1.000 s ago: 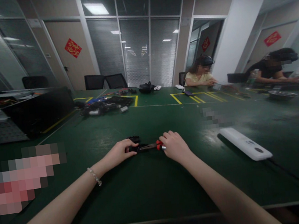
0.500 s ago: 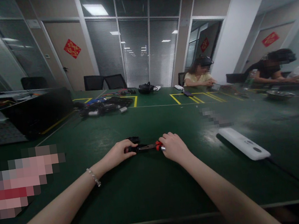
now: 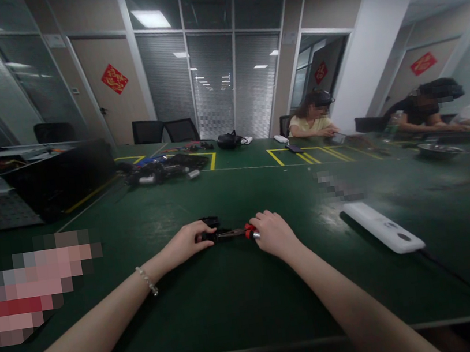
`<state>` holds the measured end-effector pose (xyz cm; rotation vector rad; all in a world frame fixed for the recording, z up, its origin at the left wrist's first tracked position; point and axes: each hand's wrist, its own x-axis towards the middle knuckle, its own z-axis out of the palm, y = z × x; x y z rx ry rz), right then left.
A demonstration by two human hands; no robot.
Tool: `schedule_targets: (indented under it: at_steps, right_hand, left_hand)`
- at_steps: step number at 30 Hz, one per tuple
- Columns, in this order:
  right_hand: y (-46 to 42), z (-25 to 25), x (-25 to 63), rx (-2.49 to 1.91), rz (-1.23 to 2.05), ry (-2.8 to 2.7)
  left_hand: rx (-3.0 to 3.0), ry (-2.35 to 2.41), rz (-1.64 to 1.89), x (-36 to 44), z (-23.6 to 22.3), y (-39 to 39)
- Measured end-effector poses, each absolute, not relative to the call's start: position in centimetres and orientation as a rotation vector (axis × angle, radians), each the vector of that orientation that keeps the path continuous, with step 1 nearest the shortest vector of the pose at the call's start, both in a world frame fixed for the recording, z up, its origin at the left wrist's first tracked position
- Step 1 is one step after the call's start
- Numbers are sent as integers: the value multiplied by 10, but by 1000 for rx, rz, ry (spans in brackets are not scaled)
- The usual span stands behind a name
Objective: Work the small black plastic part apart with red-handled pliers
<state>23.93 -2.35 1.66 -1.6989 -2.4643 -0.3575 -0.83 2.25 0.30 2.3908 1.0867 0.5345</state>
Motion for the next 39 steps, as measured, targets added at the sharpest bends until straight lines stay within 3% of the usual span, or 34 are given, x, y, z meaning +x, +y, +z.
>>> schedule_targets:
  at_steps: [11, 21, 31, 39]
  right_hand:
    - [-24, 20, 237, -1659, -500, -2467]
    - [-23, 18, 238, -1725, -289, -2434]
    - [-25, 22, 238, -1630, -521, -2467]
    - [-22, 17, 240, -1672, -376, -2452]
  left_hand:
    - [2404, 1095, 564, -8, 2, 22]
    - [2407, 1088, 560, -10, 2, 21]
    - [2396, 1090, 554, -8, 7, 18]
    - [2413, 1091, 568, -8, 3, 20]
